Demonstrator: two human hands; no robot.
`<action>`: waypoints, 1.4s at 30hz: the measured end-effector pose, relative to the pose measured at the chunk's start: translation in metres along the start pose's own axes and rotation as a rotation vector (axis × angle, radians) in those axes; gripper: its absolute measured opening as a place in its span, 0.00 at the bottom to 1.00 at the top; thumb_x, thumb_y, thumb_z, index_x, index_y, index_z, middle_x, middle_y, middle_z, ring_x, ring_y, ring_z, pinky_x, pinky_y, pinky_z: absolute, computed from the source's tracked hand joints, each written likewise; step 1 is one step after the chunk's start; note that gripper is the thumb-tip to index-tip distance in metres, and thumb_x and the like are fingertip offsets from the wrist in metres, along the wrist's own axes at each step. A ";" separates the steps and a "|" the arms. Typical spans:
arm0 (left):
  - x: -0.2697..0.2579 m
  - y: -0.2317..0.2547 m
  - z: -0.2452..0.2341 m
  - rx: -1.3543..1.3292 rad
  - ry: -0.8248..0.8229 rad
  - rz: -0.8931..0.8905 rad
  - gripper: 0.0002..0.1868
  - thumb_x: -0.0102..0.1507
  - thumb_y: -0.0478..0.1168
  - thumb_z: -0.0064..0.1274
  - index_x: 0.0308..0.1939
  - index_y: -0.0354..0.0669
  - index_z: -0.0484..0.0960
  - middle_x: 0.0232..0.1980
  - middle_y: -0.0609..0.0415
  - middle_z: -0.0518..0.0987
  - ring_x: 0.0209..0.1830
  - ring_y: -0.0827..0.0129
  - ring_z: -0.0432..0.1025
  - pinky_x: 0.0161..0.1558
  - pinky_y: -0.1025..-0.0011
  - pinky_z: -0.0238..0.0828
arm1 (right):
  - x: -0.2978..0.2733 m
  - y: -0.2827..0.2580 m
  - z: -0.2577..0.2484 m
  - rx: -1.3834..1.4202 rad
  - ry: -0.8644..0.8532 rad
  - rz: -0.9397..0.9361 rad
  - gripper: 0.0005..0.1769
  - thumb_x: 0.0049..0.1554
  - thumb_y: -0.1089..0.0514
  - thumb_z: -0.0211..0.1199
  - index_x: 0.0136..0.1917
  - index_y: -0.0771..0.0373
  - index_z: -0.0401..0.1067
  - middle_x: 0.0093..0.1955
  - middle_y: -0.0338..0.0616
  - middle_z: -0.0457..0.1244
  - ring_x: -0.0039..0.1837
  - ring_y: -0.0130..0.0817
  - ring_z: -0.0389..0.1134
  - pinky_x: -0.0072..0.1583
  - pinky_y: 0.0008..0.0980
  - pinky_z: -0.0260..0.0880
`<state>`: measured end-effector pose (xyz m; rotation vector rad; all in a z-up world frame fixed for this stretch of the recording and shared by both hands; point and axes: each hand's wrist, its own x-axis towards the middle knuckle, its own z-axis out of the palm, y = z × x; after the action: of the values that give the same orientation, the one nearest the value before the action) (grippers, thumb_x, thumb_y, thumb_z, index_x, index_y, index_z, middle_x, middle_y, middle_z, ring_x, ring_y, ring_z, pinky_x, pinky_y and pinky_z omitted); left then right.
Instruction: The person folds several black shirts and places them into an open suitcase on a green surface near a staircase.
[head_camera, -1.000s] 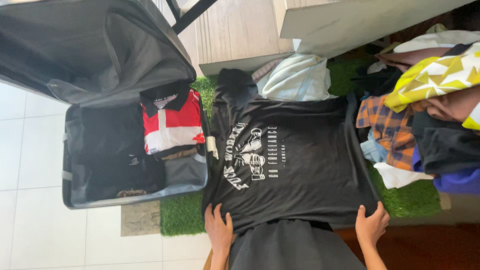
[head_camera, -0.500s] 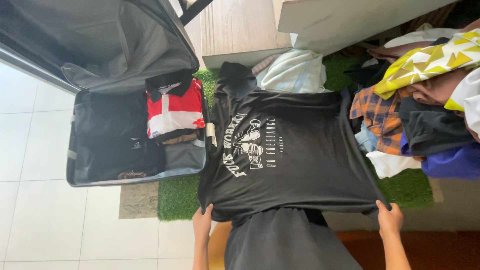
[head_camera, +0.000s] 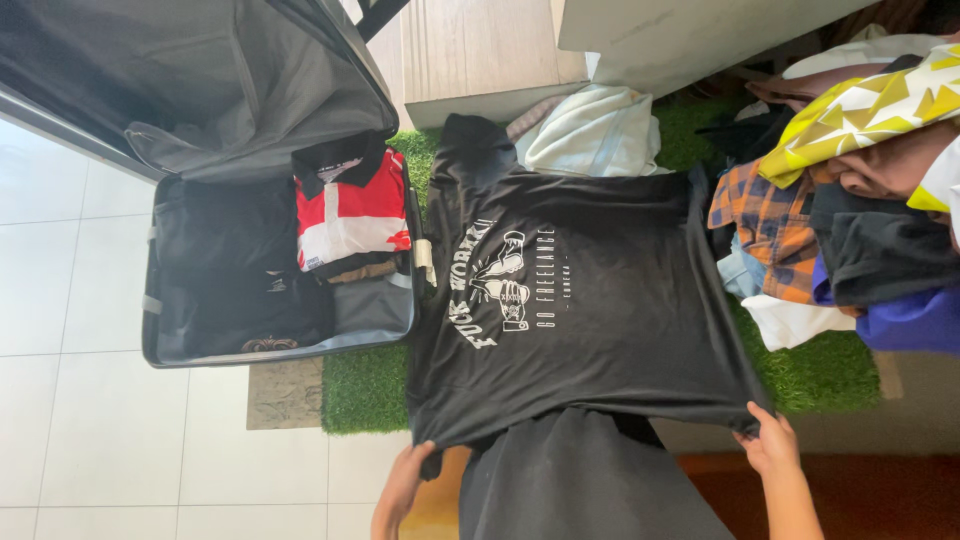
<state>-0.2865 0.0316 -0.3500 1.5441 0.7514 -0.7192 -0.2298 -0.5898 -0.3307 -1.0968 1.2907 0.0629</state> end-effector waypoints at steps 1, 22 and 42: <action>-0.003 0.006 -0.005 -0.214 0.002 -0.051 0.26 0.63 0.47 0.54 0.58 0.30 0.81 0.52 0.46 0.85 0.49 0.67 0.77 0.53 0.68 0.72 | 0.003 -0.003 0.000 0.081 0.016 0.039 0.24 0.60 0.61 0.63 0.67 0.57 0.62 0.62 0.46 0.62 0.59 0.45 0.63 0.55 0.47 0.68; 0.108 0.235 0.078 -0.168 0.272 0.594 0.28 0.70 0.44 0.48 0.72 0.40 0.65 0.68 0.46 0.77 0.70 0.60 0.70 0.69 0.67 0.62 | 0.054 -0.074 0.096 0.075 -0.086 -0.415 0.29 0.68 0.48 0.55 0.77 0.58 0.54 0.75 0.49 0.56 0.68 0.49 0.61 0.56 0.48 0.70; 0.152 0.109 0.054 -0.812 0.465 0.183 0.23 0.60 0.36 0.59 0.58 0.41 0.73 0.54 0.55 0.78 0.50 0.69 0.74 0.42 0.68 0.77 | 0.064 -0.046 0.097 -0.306 0.077 -0.605 0.20 0.59 0.61 0.68 0.62 0.69 0.70 0.61 0.49 0.67 0.58 0.40 0.66 0.58 0.41 0.66</action>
<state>-0.1099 -0.0211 -0.4117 0.9971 1.0591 0.1153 -0.1097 -0.5821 -0.3649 -1.7298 0.9870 -0.2447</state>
